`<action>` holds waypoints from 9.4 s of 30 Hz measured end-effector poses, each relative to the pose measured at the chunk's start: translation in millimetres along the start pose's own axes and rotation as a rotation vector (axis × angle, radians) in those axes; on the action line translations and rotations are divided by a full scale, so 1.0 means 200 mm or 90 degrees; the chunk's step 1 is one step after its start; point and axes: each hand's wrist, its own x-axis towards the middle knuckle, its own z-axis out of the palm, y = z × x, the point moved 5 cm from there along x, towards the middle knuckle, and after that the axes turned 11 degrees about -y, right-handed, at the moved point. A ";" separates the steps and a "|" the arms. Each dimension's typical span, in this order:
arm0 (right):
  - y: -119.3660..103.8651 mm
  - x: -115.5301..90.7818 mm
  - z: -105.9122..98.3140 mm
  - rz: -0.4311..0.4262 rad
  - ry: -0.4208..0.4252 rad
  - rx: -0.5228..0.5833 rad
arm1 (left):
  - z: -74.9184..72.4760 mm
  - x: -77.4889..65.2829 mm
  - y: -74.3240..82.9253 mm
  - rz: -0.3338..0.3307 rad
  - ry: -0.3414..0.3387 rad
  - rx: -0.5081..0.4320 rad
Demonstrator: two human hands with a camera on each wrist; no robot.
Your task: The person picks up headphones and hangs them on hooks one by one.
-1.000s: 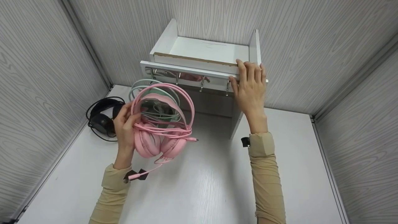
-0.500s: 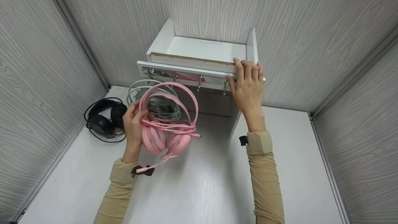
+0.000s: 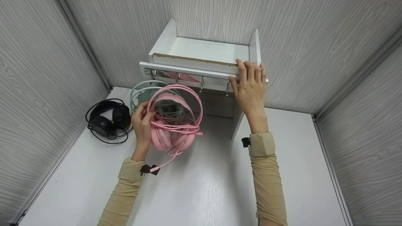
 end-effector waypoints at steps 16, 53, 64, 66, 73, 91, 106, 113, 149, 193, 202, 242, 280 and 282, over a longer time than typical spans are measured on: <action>0.01 0.00 -0.01 -0.004 0.006 -0.002 | 0.04 -0.03 -0.05 0.048 -0.136 0.047; -0.01 0.00 0.00 0.001 0.002 0.006 | -0.03 -0.09 -0.07 0.136 0.019 0.066; 0.01 -0.01 -0.01 0.006 0.002 0.003 | -0.19 -0.09 -0.05 0.111 0.048 0.026; 0.01 -0.01 0.00 0.007 0.000 0.002 | -0.23 -0.09 -0.01 0.114 0.052 0.023; 0.01 -0.01 -0.01 0.010 -0.007 0.003 | -0.42 -0.07 -0.03 0.110 0.103 0.016; 0.00 0.00 0.00 -0.006 0.019 0.006 | -1.03 0.03 -0.54 -0.102 0.260 0.142; -0.01 0.00 0.01 -0.006 0.009 -0.009 | -1.14 0.06 -0.81 -0.395 0.151 0.120; -0.02 0.00 0.02 -0.018 0.019 0.002 | -1.14 0.05 -0.88 -0.512 0.084 0.043; 0.01 -0.01 0.01 -0.002 0.014 -0.014 | -1.07 0.05 -0.84 -0.455 0.168 -0.240; 0.03 -0.01 0.03 0.000 0.006 -0.007 | -1.05 -0.26 -0.48 -0.023 0.224 -0.282; 0.03 -0.01 0.01 0.004 0.012 -0.007 | -1.04 -0.27 -0.36 0.062 0.246 -0.388; 0.03 0.00 0.01 0.005 0.010 -0.002 | -0.52 -0.34 0.27 0.178 -0.055 -0.291; 0.01 0.00 0.01 0.003 0.004 0.007 | 0.11 -0.46 0.22 0.101 -0.218 -0.113; 0.01 0.00 0.01 0.004 0.003 0.007 | 0.12 -0.46 0.22 0.112 -0.213 -0.095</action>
